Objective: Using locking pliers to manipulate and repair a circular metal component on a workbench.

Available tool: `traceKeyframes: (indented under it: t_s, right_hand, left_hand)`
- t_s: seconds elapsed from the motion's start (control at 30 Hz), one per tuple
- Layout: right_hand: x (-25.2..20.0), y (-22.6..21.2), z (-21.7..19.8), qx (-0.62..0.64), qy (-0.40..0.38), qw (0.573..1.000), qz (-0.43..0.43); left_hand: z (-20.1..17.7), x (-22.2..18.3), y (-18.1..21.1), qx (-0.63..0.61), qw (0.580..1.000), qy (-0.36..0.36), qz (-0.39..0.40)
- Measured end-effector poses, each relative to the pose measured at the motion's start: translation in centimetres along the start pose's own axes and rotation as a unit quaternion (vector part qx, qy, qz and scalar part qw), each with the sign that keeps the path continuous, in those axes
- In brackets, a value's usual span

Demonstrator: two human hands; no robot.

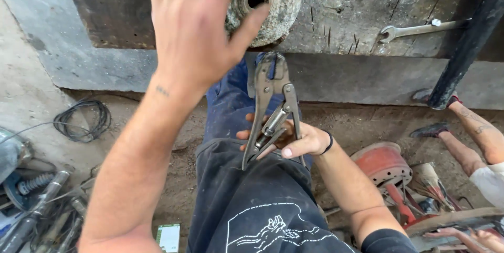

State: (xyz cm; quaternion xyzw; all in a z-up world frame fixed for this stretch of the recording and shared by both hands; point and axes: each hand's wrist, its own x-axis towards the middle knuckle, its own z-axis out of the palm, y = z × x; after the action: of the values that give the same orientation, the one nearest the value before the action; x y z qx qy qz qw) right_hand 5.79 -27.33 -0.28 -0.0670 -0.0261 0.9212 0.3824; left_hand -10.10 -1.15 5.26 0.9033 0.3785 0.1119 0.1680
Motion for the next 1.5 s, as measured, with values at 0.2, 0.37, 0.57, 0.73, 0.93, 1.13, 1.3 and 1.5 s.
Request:
traceKeyframes:
  t_s: [0.2, 0.37, 0.57, 0.73, 0.93, 1.13, 1.3, 1.5]
  right_hand:
    - [-0.8, -2.3, -0.8, -0.009, -0.057, 0.998, 0.015]
    - [-0.8, -2.4, -1.1, -0.021, 0.007, 0.999, -0.034]
    - [-4.4, -2.1, -4.4, -0.012, 0.057, 0.998, -0.038]
    - [-5.7, -4.3, -5.1, -0.002, 0.096, 0.995, -0.034]
    - [-5.4, -7.6, -2.8, -0.06, 0.075, 0.995, 0.01]
    - [-4.2, -9.5, -0.1, -0.142, 0.099, 0.985, 0.022]
    - [-5.6, -9.3, -2.0, 0.02, 0.293, 0.95, 0.104]
    - [-5.6, -11.0, -1.1, 0.008, 0.307, 0.945, 0.114]
  left_hand:
    - [1.6, -7.7, 3.2, -0.328, 0.935, 0.093, -0.095]
    - [5.1, -10.5, 6.5, -0.646, 0.69, -0.122, -0.302]
    - [7.5, -9.9, 9.1, -0.731, 0.583, -0.076, -0.345]
    - [8.7, -9.1, 9.7, -0.735, 0.588, -0.066, -0.33]
    - [9.6, -9.1, 11.2, -0.729, 0.592, -0.048, -0.341]
    - [10.2, -7.8, 12.2, -0.689, 0.657, -0.016, -0.306]
    - [11.2, -7.1, 13.2, -0.709, 0.546, -0.043, -0.444]
    - [10.6, -6.3, 13.5, -0.698, 0.566, -0.021, -0.438]
